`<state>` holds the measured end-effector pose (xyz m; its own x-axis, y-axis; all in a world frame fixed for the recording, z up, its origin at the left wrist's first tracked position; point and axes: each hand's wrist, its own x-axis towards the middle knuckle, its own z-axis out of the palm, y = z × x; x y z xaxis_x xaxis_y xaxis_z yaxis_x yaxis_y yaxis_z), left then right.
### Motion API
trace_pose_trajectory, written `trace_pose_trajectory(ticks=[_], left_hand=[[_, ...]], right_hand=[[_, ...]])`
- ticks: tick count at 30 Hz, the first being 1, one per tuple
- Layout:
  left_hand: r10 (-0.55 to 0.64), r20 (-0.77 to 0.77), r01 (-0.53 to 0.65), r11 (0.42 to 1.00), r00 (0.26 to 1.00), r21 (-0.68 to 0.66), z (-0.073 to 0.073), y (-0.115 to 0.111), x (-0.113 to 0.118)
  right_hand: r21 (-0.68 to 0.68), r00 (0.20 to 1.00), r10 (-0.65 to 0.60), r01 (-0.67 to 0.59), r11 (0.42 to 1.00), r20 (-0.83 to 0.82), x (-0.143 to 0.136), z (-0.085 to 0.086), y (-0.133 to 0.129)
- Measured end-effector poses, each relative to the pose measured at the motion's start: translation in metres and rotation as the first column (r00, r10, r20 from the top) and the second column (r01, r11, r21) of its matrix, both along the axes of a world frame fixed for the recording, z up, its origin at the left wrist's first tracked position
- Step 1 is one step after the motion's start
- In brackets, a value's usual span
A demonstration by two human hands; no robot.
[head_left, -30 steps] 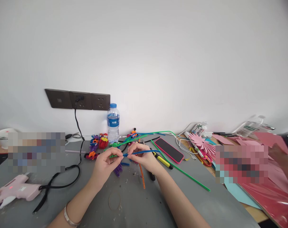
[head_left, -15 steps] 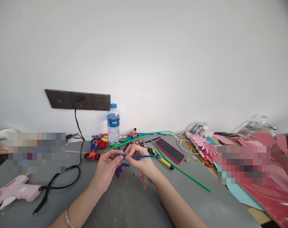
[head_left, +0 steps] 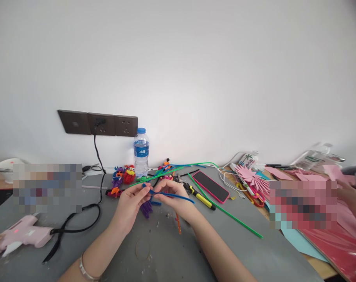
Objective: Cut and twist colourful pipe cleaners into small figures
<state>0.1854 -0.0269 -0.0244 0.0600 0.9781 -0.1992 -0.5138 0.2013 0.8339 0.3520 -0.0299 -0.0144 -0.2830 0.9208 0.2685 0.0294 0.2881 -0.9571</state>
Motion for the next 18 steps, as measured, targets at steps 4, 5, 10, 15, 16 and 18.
trace_pose_trajectory(ticks=[4,5,10,15,16,18], left_hand=[[-0.025,-0.003,0.025,1.000,1.000,0.004,-0.002,0.000,0.000],[-0.034,-0.006,0.034,0.999,0.999,0.008,-0.003,0.000,0.000],[-0.064,-0.020,0.065,0.997,0.998,0.031,-0.007,0.000,0.000],[-0.136,-0.028,0.136,0.991,0.990,0.017,-0.004,-0.002,0.000],[-0.145,-0.026,0.145,0.989,0.989,0.005,-0.004,-0.002,0.000],[-0.150,-0.016,0.149,0.989,0.989,-0.022,-0.004,-0.002,0.000]], right_hand=[[0.104,0.998,-0.005,-0.001,0.995,0.055,0.003,0.002,0.002],[0.130,0.998,-0.003,-0.005,0.992,0.064,0.003,0.003,0.002],[0.172,0.995,0.031,-0.047,0.984,0.096,0.005,0.010,0.000],[0.200,0.984,0.097,-0.127,0.972,0.153,0.009,0.014,-0.001],[0.205,0.980,0.105,-0.139,0.969,0.168,0.010,0.014,-0.001],[0.215,0.974,0.110,-0.152,0.965,0.197,0.012,0.013,0.000]])
